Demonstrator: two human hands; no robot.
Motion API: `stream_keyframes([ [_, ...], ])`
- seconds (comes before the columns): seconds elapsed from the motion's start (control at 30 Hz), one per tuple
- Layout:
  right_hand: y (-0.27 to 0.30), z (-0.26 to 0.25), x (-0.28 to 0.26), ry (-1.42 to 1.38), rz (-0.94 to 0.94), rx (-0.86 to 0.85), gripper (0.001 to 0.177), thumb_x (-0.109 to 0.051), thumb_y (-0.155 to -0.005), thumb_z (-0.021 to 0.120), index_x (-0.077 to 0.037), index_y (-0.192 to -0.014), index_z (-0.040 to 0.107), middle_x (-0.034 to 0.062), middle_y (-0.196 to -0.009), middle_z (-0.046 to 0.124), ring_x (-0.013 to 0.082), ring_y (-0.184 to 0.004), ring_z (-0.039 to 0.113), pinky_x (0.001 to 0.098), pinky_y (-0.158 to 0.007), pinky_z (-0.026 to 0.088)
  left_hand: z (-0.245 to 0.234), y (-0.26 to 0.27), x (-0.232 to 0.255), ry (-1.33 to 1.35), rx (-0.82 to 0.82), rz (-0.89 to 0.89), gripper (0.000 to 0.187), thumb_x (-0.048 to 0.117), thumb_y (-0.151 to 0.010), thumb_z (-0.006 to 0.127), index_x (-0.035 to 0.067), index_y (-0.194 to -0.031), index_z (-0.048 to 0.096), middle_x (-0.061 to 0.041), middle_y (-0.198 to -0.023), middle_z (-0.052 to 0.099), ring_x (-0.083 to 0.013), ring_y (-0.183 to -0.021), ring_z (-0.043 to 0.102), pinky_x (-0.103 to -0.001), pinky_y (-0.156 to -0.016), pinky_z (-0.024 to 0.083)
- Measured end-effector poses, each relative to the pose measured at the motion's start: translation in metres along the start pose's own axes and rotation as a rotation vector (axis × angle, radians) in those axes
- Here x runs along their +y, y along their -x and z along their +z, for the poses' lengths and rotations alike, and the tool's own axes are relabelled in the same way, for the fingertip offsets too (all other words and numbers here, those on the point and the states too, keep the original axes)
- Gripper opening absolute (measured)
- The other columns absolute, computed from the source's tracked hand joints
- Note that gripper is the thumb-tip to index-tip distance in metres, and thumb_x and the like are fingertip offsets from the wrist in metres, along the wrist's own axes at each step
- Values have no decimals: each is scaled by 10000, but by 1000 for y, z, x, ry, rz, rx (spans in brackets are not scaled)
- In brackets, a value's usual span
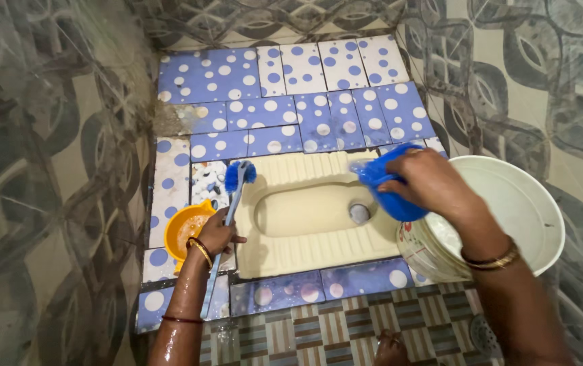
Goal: The person scrubs a squat toilet using a long-handled brush and soapy water from a yellow bowl. They repeatedly rinse the toilet bowl with water from a blue scoop taken from a white bucket.
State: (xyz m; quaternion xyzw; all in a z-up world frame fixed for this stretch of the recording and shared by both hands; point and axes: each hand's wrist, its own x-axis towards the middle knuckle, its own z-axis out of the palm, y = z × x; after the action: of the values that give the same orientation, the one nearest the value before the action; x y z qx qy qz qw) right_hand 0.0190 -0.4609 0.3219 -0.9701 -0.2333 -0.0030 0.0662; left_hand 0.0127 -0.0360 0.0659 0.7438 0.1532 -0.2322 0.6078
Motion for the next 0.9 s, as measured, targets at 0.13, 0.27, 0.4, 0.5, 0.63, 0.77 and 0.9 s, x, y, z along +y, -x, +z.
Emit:
stream_keyframes([
  [0.13,-16,25,4,-4,29,68,309,-334,-810,788,-31,-843,741,219,-850,709,411,-824,686,499,-761,544,-2,3,-2,24,-12,-4,653,24,-904,489,81,-1538,347,-88,-991,589,-272,-818,787,-342,-419,487],
  [0.27,-10,32,39,112,58,206,277,-291,-825,781,-19,-832,728,220,-827,703,410,-816,678,502,-783,547,-4,1,-4,10,-31,-26,658,56,-935,488,90,-1563,294,-104,-981,604,-266,-821,787,-331,-430,498],
  [0.4,-9,33,60,212,20,294,192,-218,-827,771,-36,-882,743,179,-860,719,374,-850,677,480,-809,543,-7,3,-3,52,-34,-27,625,70,-942,505,74,-1545,343,-103,-973,607,-267,-810,789,-321,-426,498],
  [0.5,-13,38,62,322,3,174,117,-182,-797,773,-74,-834,748,122,-830,723,320,-904,681,473,-870,524,-6,5,-2,123,-22,5,611,66,-943,510,52,-1531,347,-101,-990,608,-289,-810,784,-329,-429,520],
  [0.63,-10,66,28,504,-399,62,157,-97,-695,719,-118,-846,760,69,-901,730,278,-997,663,475,-952,494,-16,5,4,151,-32,48,643,12,-896,493,38,-1517,328,-114,-1021,623,-297,-828,790,-340,-444,550],
  [0.77,16,79,-33,437,-669,59,81,-83,-770,699,-63,-848,711,86,-842,696,260,-980,648,479,-1017,474,-19,7,7,156,-12,34,616,-7,-882,508,-5,-1487,391,-152,-1014,646,-304,-813,792,-331,-445,534],
  [0.9,17,68,-54,287,-650,42,43,-71,-825,731,-63,-844,693,82,-847,678,267,-952,638,476,-964,480,-22,12,10,112,39,22,674,25,-896,527,4,-1533,309,-140,-1100,666,-294,-810,795,-324,-442,488],
])
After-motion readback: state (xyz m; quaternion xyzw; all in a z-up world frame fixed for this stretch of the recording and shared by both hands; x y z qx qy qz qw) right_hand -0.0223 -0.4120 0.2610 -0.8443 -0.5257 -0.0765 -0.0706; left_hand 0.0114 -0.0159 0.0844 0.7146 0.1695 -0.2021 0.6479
